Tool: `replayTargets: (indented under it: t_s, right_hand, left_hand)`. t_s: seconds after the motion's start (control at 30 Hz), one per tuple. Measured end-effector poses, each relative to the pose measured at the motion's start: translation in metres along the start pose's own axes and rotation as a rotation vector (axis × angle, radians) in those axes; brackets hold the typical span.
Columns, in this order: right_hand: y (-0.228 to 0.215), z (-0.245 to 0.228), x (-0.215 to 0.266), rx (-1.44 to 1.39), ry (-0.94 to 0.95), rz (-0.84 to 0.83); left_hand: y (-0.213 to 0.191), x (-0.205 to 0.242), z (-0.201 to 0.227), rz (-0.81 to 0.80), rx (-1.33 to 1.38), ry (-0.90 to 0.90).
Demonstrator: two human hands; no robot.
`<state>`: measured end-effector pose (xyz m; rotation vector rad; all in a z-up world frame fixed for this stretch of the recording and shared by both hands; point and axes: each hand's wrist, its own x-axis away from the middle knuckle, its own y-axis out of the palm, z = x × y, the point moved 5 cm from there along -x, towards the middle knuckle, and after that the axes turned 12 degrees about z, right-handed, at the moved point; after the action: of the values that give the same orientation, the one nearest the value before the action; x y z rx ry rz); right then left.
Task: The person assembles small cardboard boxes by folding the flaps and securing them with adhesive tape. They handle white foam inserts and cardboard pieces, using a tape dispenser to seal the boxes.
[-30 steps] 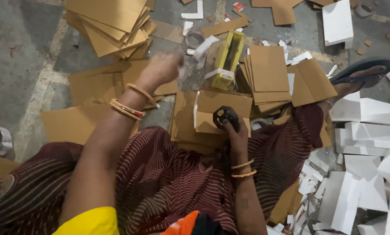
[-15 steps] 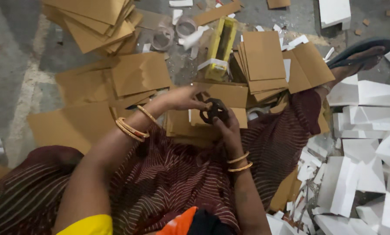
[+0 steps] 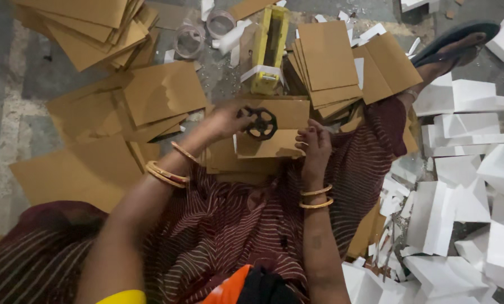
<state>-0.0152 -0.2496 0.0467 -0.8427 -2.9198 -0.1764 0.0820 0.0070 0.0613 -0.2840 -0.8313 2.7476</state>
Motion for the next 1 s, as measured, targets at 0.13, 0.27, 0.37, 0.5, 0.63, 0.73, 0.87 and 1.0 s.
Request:
replayTargets:
  t_s: [0.13,0.27,0.37,0.5,0.63,0.73,0.87,1.0]
  right_hand:
    - [0.007,0.023,-0.007,0.121,-0.130,-0.105]
    - [0.018,0.027,0.011,0.652,-0.326,-0.228]
    - [0.035,0.008,0.030,0.843,-0.653,-0.143]
    - [0.036,0.000,0.030,0.734,-0.608,-0.203]
    - [0.033,0.008,0.028,0.709,-0.614,-0.228]
    - [0.031,0.010,0.030,0.669,-0.572,-0.209]
    - [0.028,-0.007,0.035,0.623,-0.632,-0.211]
    - [0.017,-0.030,0.044,0.543,-0.430,-0.182]
  left_hand:
    - [0.022,0.003,-0.005,0.017,-0.121,-0.060]
    - [0.023,0.004,0.000,0.105,-0.081,-0.015]
    - [0.021,0.003,0.010,0.078,-0.184,0.069]
    - [0.018,0.002,0.003,0.026,-0.247,-0.013]
    - [0.036,-0.008,-0.023,-0.106,-0.258,-0.033]
    - [0.041,-0.015,-0.030,-0.171,-0.286,0.072]
    - [0.033,-0.022,-0.017,-0.431,-0.315,0.072]
    - [-0.009,-0.021,0.022,-0.583,-0.833,-0.054]
